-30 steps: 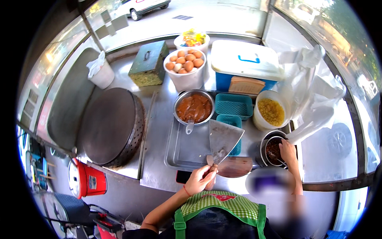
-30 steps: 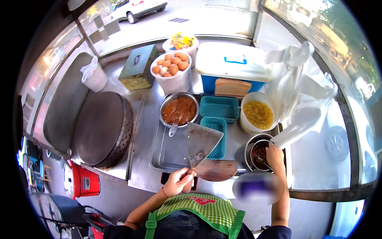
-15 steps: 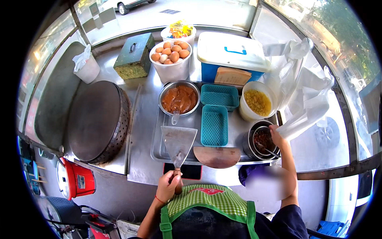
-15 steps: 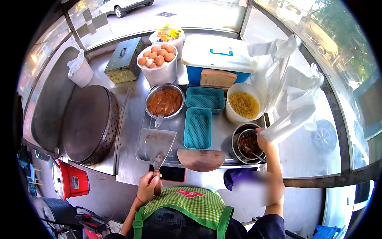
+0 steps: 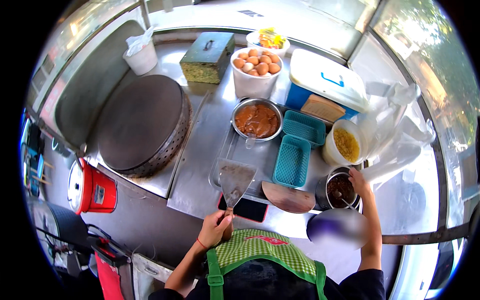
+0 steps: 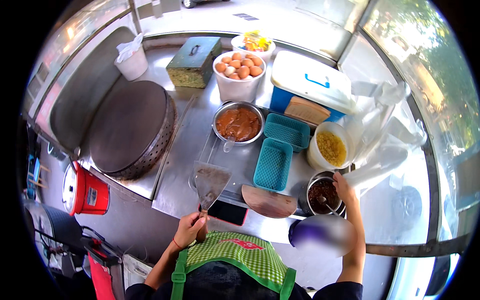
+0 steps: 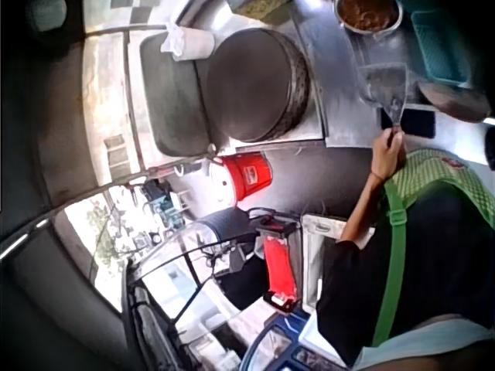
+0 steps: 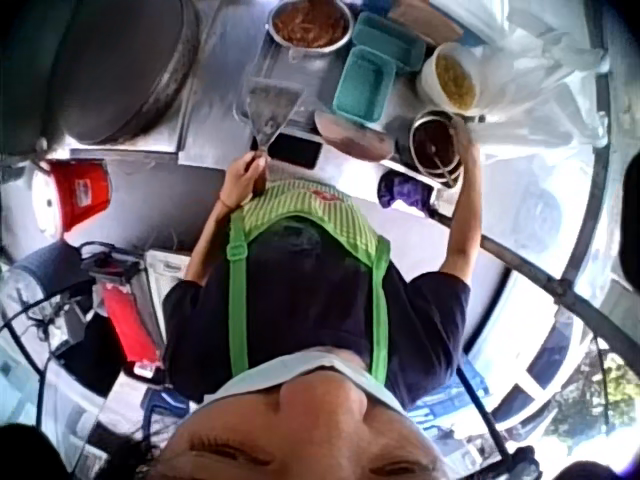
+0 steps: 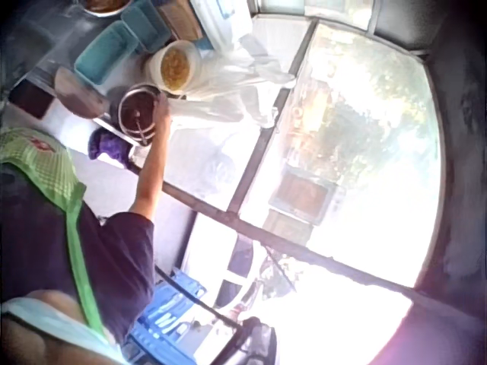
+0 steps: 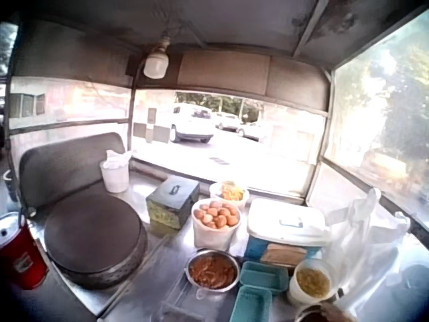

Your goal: The person organizes a mobile food cart by retrieving ingredients and tools from storage compartments. They place a pot of sauce, a container of noodles, and a bowl of eggs onto the stainless steel counter. The person then cleans the counter surface with a cloth and sharpens a large cleaver using a sharpening steel.

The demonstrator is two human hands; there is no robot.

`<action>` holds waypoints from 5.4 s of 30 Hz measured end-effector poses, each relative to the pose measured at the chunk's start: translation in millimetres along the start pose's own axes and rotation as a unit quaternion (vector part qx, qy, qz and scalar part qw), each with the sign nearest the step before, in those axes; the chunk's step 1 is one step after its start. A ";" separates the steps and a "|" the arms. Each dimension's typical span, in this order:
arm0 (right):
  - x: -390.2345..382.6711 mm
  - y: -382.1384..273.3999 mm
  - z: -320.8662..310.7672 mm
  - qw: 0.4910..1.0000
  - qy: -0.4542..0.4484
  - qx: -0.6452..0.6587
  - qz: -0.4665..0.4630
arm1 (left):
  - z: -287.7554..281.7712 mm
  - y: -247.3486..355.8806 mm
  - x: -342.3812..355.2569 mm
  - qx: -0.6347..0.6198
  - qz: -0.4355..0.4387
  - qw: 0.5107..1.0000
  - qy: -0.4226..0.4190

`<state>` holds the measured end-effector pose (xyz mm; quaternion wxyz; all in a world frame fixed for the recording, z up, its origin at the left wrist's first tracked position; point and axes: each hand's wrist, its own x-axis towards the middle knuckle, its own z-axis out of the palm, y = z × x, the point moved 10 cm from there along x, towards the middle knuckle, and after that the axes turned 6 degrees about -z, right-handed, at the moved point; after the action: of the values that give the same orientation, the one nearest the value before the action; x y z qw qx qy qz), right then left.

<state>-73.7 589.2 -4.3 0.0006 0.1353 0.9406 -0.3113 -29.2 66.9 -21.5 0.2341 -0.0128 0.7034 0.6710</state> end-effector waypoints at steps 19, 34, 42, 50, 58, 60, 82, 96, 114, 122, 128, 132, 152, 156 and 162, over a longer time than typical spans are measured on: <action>10.1 -241.0 144.2 0.985 -0.054 0.086 -0.136 | -60.3 -1.6 -20.3 -0.026 -0.028 0.998 0.043; -22.3 -367.5 175.1 0.918 0.051 -0.102 -0.381 | -87.6 -12.9 -36.9 -0.009 -0.037 0.998 0.044; -146.6 -477.3 339.7 0.801 -0.241 -0.112 -0.537 | -113.1 -52.9 -111.1 -0.125 -0.151 0.980 0.016; -148.6 -443.2 318.1 0.839 -0.261 0.174 -0.444 | -127.4 -84.6 -161.8 -0.136 -0.167 0.974 0.075; -183.9 -199.7 213.7 0.991 0.037 0.043 -0.120 | -132.8 -60.5 -124.7 -0.152 -0.119 0.981 -0.013; -203.3 -123.5 150.2 0.987 0.153 -0.052 -0.016 | -133.1 -66.7 -113.1 -0.169 -0.103 0.980 -0.028; -218.5 -156.3 172.2 0.959 0.124 0.255 0.013 | -95.6 -196.0 -51.9 -0.240 -0.176 0.954 0.018; -83.7 -445.0 411.9 0.938 0.000 -0.112 -0.327 | -110.7 -203.5 -38.4 -0.287 -0.224 0.931 0.012; -118.5 -434.4 416.5 0.964 -0.041 -0.044 -0.260 | -122.6 -206.4 -31.7 -0.283 -0.229 0.931 -0.021; -120.8 -457.2 431.5 0.940 -0.094 -0.015 -0.328 | -129.2 -196.1 -36.1 -0.294 -0.211 0.932 -0.006; -149.1 -397.5 401.9 0.970 -0.052 -0.128 -0.200 | -133.0 -194.5 -39.2 -0.260 -0.213 0.941 0.029; -204.6 -378.5 380.9 0.969 -0.160 -0.083 -0.168 | -155.9 -179.1 -45.6 -0.101 -0.144 0.982 0.071; -215.8 -331.3 364.2 0.988 -0.053 0.117 -0.091 | -179.3 -128.9 -83.3 -0.163 -0.078 0.982 0.054; -198.3 -431.2 347.0 0.977 -0.046 0.103 -0.182 | -152.4 -169.1 -50.6 -0.182 -0.093 0.978 0.044; -164.8 -448.7 442.0 0.939 -0.117 -0.103 -0.306 | -134.0 -211.9 -37.0 -0.126 -0.140 0.981 0.050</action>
<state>-66.1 -57.0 -83.8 0.0296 -0.1973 0.9567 -0.2118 32.4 -92.4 -208.7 0.2873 -0.1741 0.6151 0.7133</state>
